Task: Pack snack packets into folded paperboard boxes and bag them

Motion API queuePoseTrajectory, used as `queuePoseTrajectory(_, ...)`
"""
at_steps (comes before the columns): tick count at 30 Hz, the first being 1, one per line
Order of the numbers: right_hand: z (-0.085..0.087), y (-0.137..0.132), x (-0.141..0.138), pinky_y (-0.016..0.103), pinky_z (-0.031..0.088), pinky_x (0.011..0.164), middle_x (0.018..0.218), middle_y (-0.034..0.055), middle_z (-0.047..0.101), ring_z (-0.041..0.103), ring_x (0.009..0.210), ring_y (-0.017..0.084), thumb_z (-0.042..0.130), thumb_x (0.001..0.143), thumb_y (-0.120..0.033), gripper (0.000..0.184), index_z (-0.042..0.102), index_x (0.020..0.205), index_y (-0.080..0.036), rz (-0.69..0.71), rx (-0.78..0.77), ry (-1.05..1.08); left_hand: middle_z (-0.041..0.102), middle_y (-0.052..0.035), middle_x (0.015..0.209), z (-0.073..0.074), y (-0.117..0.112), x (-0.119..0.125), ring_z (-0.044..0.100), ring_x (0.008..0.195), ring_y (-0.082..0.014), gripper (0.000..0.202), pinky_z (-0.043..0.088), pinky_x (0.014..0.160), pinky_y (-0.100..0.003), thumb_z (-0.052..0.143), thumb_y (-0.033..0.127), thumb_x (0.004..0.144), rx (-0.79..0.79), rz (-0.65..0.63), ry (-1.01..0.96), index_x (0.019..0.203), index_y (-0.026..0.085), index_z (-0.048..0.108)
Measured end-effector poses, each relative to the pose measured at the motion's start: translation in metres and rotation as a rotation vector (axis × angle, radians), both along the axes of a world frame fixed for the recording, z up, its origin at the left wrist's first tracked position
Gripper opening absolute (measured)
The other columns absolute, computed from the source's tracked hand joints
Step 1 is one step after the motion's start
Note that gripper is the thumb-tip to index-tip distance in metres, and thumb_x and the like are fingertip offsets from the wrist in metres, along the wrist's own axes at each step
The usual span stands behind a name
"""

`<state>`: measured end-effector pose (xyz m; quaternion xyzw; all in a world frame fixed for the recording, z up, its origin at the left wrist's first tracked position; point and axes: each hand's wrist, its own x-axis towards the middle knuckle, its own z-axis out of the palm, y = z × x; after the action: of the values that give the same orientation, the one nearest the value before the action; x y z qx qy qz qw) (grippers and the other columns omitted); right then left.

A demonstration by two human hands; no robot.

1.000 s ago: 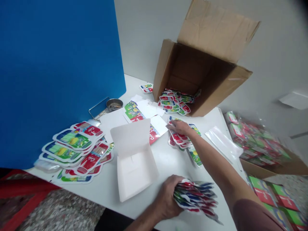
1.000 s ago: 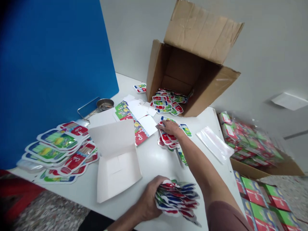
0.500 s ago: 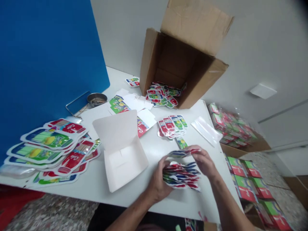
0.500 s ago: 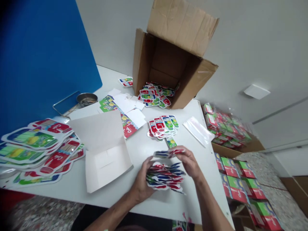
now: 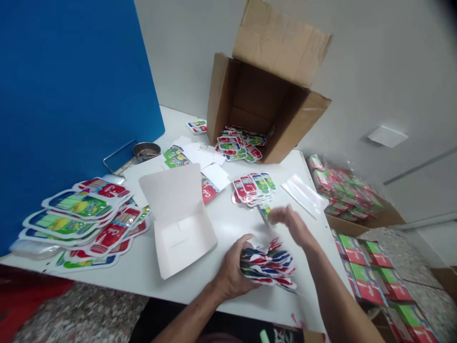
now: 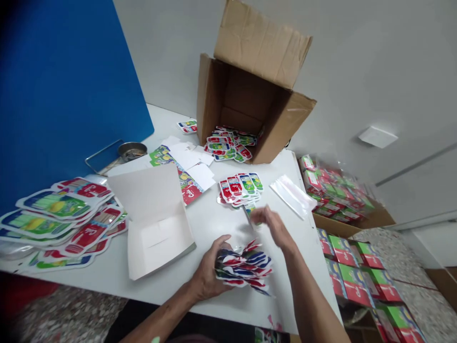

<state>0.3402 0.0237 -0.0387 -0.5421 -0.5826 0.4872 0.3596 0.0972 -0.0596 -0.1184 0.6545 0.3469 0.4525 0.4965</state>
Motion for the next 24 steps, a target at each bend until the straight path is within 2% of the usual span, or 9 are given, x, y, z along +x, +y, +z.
queuePoseTrajectory(2,0.01,0.047,-0.003,0.038,0.053,0.094,0.117,0.0119,0.074,0.068,0.109,0.028,0.043,0.093,-0.08,0.07,0.071,0.115,-0.02,-0.223,0.069,-0.269,0.067,-0.0067,0.104,0.002,0.002,-0.001,0.068,0.087,-0.0236,0.085,0.057,0.081,-0.038,0.094,0.047,0.058,0.065,0.021,0.022,0.128,0.022,0.054)
queuePoseTrajectory(3,0.014,0.071,-0.007,0.039,0.053,0.095,0.121,0.0118,0.073,0.067,0.112,0.028,0.046,0.09,-0.082,0.073,0.069,0.121,-0.021,-0.28,0.03,-0.459,0.067,-0.0073,0.103,0.003,0.003,-0.001,0.068,0.089,-0.0244,0.073,0.057,0.081,-0.038,0.093,0.047,0.06,0.111,0.029,0.024,0.119,0.022,0.059)
queuePoseTrajectory(5,0.017,0.117,-0.018,0.042,0.051,0.097,0.127,0.0184,0.071,0.066,0.117,0.033,0.066,0.077,-0.081,0.083,0.066,0.127,-0.015,-0.321,-0.024,-0.573,0.066,-0.0108,0.107,0.006,0.004,-0.002,0.068,0.097,-0.0278,0.06,0.057,0.083,-0.04,0.092,0.046,0.061,0.185,0.029,-0.003,0.106,0.021,0.061)
queuePoseTrajectory(9,0.009,0.17,-0.044,0.044,0.054,0.09,0.117,0.0227,0.074,0.067,0.114,0.039,0.096,0.046,-0.06,0.085,0.07,0.111,-0.012,-0.309,-0.127,-0.678,0.07,-0.0147,0.117,0.008,0.0,-0.004,0.071,0.104,-0.0308,0.062,0.058,0.089,-0.042,0.092,0.042,0.061,0.137,-0.001,-0.021,0.111,0.021,0.061)
queuePoseTrajectory(12,0.004,0.176,-0.052,0.041,0.056,0.082,0.107,0.019,0.077,0.07,0.106,0.038,0.1,0.04,-0.049,0.076,0.071,0.101,-0.014,-0.271,-0.154,-0.674,0.075,-0.0108,0.105,0.007,-0.002,-0.004,0.074,0.092,-0.0287,0.072,0.06,0.084,-0.041,0.092,0.045,0.061,0.074,0.018,0.013,0.121,0.021,0.06)
queuePoseTrajectory(14,0.008,0.169,-0.047,0.038,0.058,0.076,0.101,0.0156,0.079,0.073,0.098,0.035,0.099,0.046,-0.047,0.068,0.072,0.1,-0.015,-0.219,-0.159,-0.607,0.076,-0.0107,0.106,0.006,-0.002,-0.004,0.074,0.093,-0.0297,0.083,0.06,0.086,-0.042,0.094,0.05,0.058,0.089,0.028,0.004,0.127,0.022,0.059)
queuePoseTrajectory(17,0.024,0.148,-0.03,0.036,0.06,0.072,0.095,0.0108,0.081,0.076,0.086,0.03,0.091,0.059,-0.052,0.057,0.074,0.101,-0.017,-0.105,-0.186,-0.46,0.077,-0.0087,0.1,0.003,-0.001,-0.003,0.075,0.086,-0.0274,0.074,0.06,0.08,-0.039,0.094,0.055,0.057,0.107,0.026,0.003,0.117,0.023,0.065)
queuePoseTrajectory(21,0.042,0.119,-0.014,0.041,0.062,0.08,0.099,0.011,0.081,0.077,0.085,0.029,0.085,0.069,-0.057,0.055,0.074,0.105,-0.017,0.08,-0.238,-0.12,0.076,-0.0081,0.094,0.002,0.0,-0.003,0.075,0.082,-0.0261,0.069,0.06,0.077,-0.037,0.094,0.057,0.056,0.114,0.034,-0.012,0.109,0.022,0.068)
queuePoseTrajectory(24,0.035,0.115,-0.026,0.041,0.062,0.082,0.104,0.0115,0.08,0.077,0.088,0.029,0.077,0.076,-0.061,0.051,0.074,0.104,-0.018,0.018,-0.19,-0.145,0.077,-0.0093,0.097,0.004,0.0,-0.004,0.075,0.085,-0.0268,0.067,0.06,0.078,-0.037,0.094,0.056,0.058,0.098,0.032,-0.007,0.11,0.022,0.068)
